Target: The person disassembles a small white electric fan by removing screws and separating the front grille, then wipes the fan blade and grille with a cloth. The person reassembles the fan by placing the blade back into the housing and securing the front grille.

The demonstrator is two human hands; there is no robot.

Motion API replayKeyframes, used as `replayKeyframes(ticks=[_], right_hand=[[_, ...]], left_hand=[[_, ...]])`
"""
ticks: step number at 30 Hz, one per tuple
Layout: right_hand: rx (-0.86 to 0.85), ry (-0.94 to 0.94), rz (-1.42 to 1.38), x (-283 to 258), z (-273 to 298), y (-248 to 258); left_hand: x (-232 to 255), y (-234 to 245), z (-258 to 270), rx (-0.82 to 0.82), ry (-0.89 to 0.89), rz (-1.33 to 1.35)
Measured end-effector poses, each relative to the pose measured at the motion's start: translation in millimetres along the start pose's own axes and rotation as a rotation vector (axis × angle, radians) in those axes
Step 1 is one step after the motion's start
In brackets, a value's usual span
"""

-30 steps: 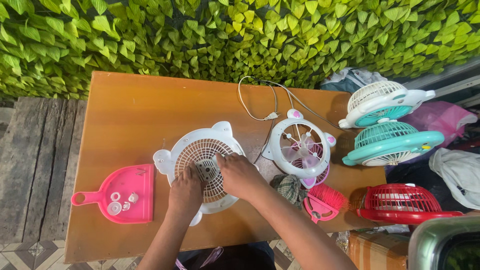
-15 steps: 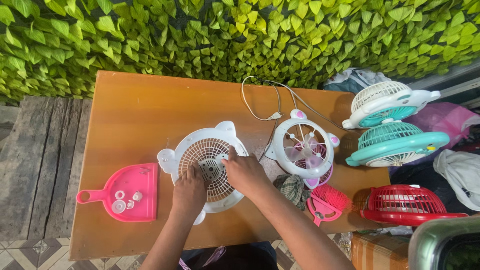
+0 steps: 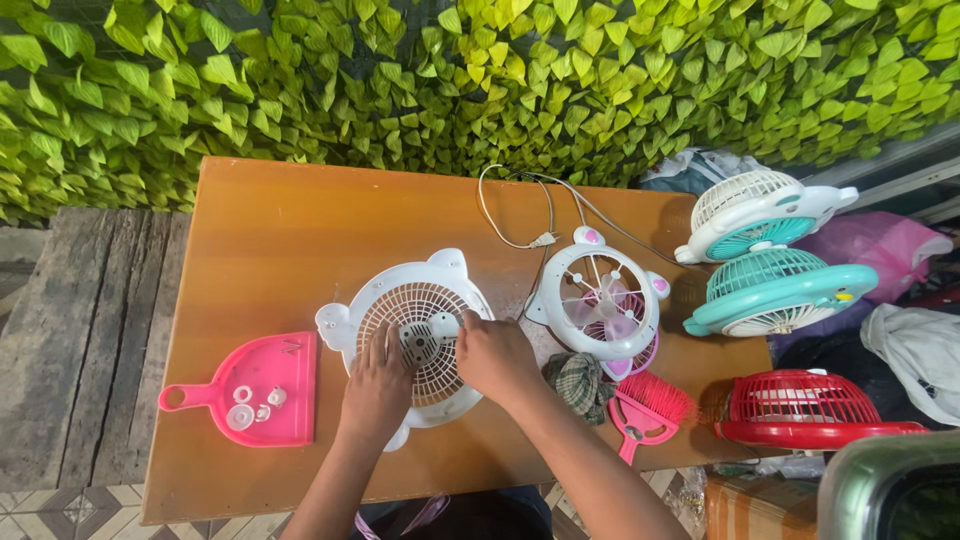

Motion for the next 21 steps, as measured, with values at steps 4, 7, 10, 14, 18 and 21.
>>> replayKeyframes(ticks=[4, 7, 10, 14, 18, 21], right_hand=[[-0.032, -0.487, -0.501, 41, 27, -14], [0.175, -0.401, -1.192, 88, 47, -38], [0.148, -0.467, -1.778, 137, 68, -71], [0.053, -0.515, -1.998, 174, 91, -107], [-0.008, -0.489, -1.985, 181, 101, -123], [0.003, -0.521, -1.988, 179, 100, -125]], left_hand=[[-8, 24, 24, 0.164, -0.003, 0.25], [-41, 43, 48, 0.309, 0.08, 0.214], [-98, 62, 76, 0.26, 0.484, 0.082], [-150, 63, 94, 0.022, 0.459, -0.076], [-173, 41, 98, -0.135, 0.341, -0.18], [-182, 27, 97, -0.176, 0.307, -0.205]])
Point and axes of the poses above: each hand's wrist, its own z-axis away from the middle knuckle, its own y-axis out of the back of the hand, x = y × z, the point moved 2 cm from there along -z, towards the middle knuckle, and after that the axes turned 12 degrees about -y, right-handed, at the moved point
